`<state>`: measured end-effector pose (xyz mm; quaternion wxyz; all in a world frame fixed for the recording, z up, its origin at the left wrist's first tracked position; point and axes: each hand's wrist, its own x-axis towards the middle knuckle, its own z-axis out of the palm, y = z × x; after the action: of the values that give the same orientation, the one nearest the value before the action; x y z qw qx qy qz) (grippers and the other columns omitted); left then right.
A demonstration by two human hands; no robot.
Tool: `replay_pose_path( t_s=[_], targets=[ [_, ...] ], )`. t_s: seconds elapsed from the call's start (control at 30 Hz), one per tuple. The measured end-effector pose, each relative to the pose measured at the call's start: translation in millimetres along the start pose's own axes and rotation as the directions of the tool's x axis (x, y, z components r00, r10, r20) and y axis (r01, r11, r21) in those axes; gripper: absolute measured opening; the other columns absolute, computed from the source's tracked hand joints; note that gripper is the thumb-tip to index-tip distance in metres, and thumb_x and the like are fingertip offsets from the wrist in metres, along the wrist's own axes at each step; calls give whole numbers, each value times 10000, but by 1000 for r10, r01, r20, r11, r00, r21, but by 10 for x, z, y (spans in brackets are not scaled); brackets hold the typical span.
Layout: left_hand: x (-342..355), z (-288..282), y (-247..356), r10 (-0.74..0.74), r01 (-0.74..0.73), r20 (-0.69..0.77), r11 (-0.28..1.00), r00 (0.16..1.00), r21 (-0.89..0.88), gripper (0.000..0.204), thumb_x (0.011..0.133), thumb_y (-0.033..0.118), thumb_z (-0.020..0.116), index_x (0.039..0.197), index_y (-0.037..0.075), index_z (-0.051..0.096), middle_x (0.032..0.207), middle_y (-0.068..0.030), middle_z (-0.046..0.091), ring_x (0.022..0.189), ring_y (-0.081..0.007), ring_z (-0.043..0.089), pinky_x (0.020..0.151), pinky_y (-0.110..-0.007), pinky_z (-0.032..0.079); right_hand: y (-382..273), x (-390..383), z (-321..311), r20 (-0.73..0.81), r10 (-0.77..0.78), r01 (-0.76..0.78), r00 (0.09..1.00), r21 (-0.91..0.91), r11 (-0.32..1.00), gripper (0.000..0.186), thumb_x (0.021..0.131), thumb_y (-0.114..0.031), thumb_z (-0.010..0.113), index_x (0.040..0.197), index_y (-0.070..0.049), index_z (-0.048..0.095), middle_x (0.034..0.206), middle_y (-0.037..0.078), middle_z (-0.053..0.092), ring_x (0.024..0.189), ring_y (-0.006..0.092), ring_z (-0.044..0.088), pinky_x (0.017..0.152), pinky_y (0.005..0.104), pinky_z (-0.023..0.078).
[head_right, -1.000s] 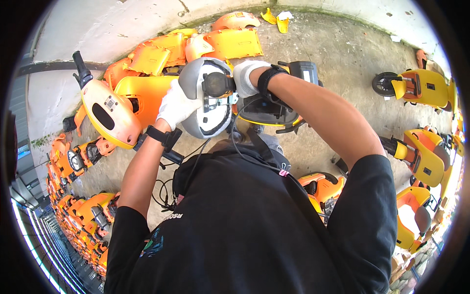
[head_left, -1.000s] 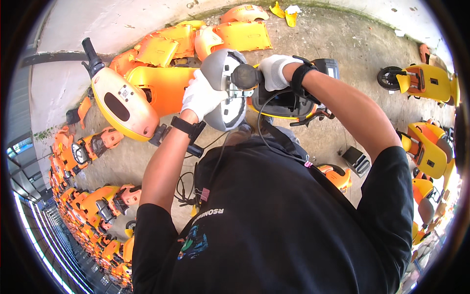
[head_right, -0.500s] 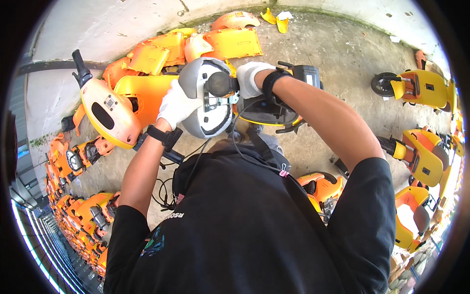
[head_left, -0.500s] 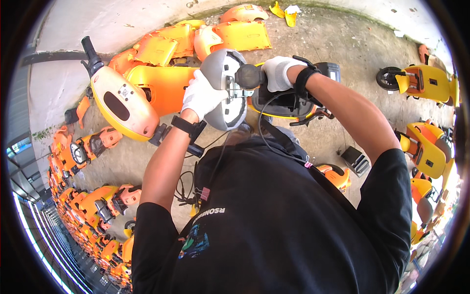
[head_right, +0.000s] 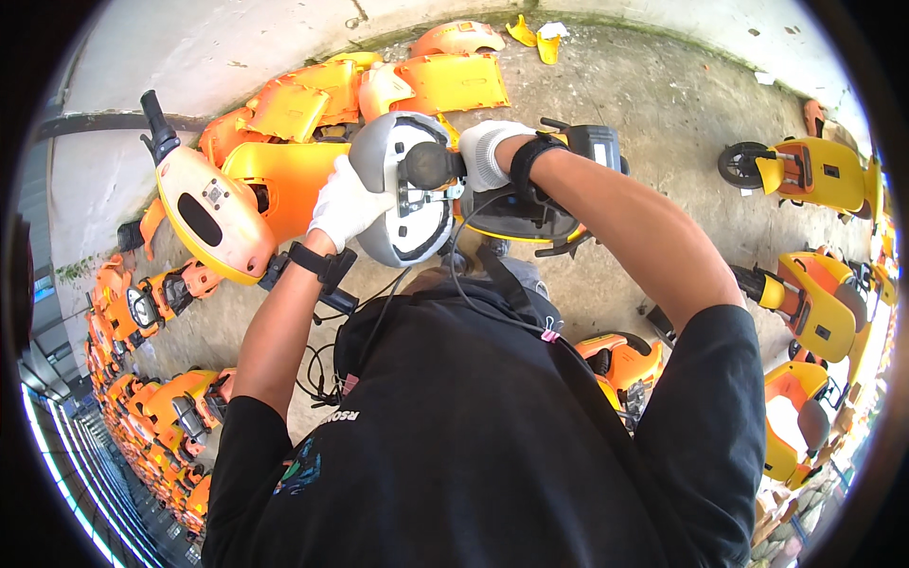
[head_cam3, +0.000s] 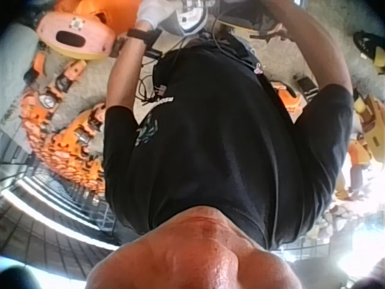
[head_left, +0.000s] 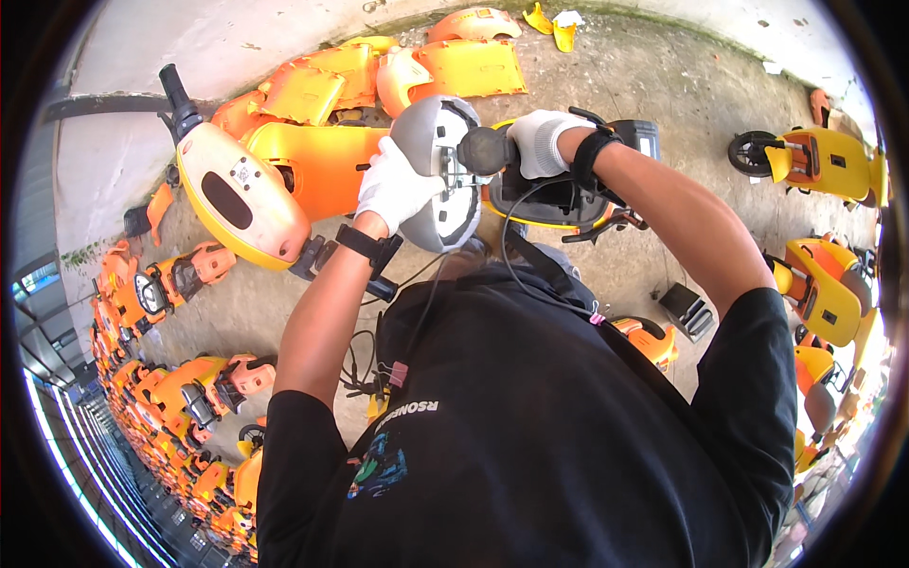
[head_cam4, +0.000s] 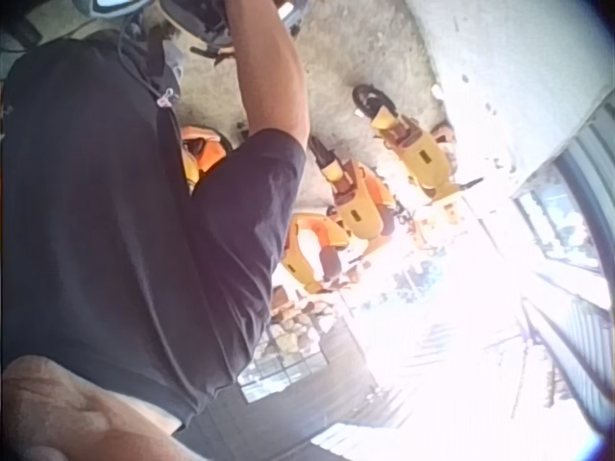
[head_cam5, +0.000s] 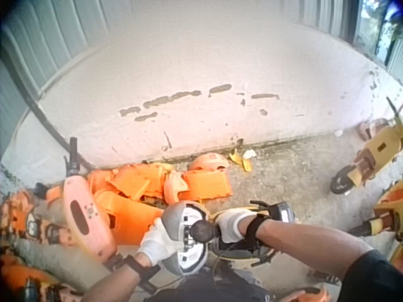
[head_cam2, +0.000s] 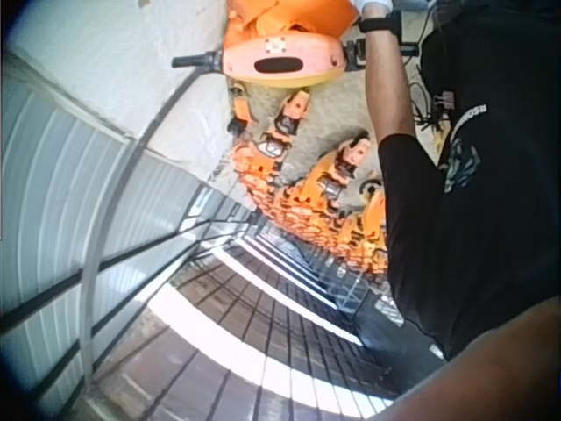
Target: The person picks up a bag of small parts and then uses a power drill to fasten a seat assembly onto an electric scooter.
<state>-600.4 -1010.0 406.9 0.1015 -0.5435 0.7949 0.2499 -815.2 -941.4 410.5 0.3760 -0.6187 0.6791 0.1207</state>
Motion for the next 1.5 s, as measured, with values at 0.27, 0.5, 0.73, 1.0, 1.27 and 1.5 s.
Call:
replay_pose_path(
  t_s=[0.27, 0.5, 0.73, 1.0, 1.27, 1.5],
  targets=[
    [-18, -8, -12, 6, -6, -12, 1000, 1000, -20, 782, 635, 368, 729, 1173, -62, 358, 1129, -273, 528, 1051, -386, 548, 897, -412, 456, -14, -54, -12, -19, -4, 4, 1000, -15, 1000, 323, 686, -205, 643, 949, -21, 680, 948, 220, 648, 923, 354, 629, 762, 381, 503],
    [-26, 6, -59, -18, 18, 16, 1000, 1000, -25, 863, 628, 359, 736, 1256, -30, 290, 1169, -288, 488, 1056, -394, 540, 901, -419, 454, -93, -82, -21, 13, -91, 92, 996, -222, 971, 336, 696, -211, 641, 998, -69, 679, 927, 197, 661, 910, 333, 638, 751, 377, 505],
    [41, 24, -205, -60, 63, 29, 993, 998, -100, 948, 630, 357, 743, 1337, 30, 201, 1210, -307, 440, 1051, -416, 537, 903, -429, 453, 6, -493, -255, -14, -168, 169, 986, 87, 982, 350, 650, -143, 624, 1000, -122, 636, 862, 148, 663, 819, 314, 638, 722, 365, 507],
    [-38, 102, -334, -137, 132, -13, 971, 990, -197, 1085, 642, 433, 745, 1418, 61, 85, 1274, -309, 399, 1121, -423, 498, 943, -440, 431, 529, -952, 300, -249, -83, 199, 965, 488, 850, 276, 695, -145, 653, 958, -63, 631, 835, 143, 658, 772, 263, 636, 699, 344, 500],
    [-389, 254, -375, -192, 188, 9, 954, 981, -235, 919, 684, 496, 700, 1293, -62, 297, 1229, -297, 474, 1095, -406, 527, 929, -417, 429, 942, -1272, 1298, -367, 71, 218, 927, 686, 694, 441, 684, -162, 678, 1084, -9, 570, 922, 134, 657, 863, 232, 640, 772, 325, 501],
    [-942, 219, -495, -18, -11, -53, 857, 998, -514, 673, 797, 366, 677, 1235, -70, 411, 1143, -228, 563, 1020, -268, 592, 863, -342, 465, 987, -1404, 2067, -346, 286, 18, 893, 665, 747, 356, 706, -190, 706, 1001, -13, 615, 891, 138, 670, 826, 235, 653, 739, 325, 508]
  ],
)
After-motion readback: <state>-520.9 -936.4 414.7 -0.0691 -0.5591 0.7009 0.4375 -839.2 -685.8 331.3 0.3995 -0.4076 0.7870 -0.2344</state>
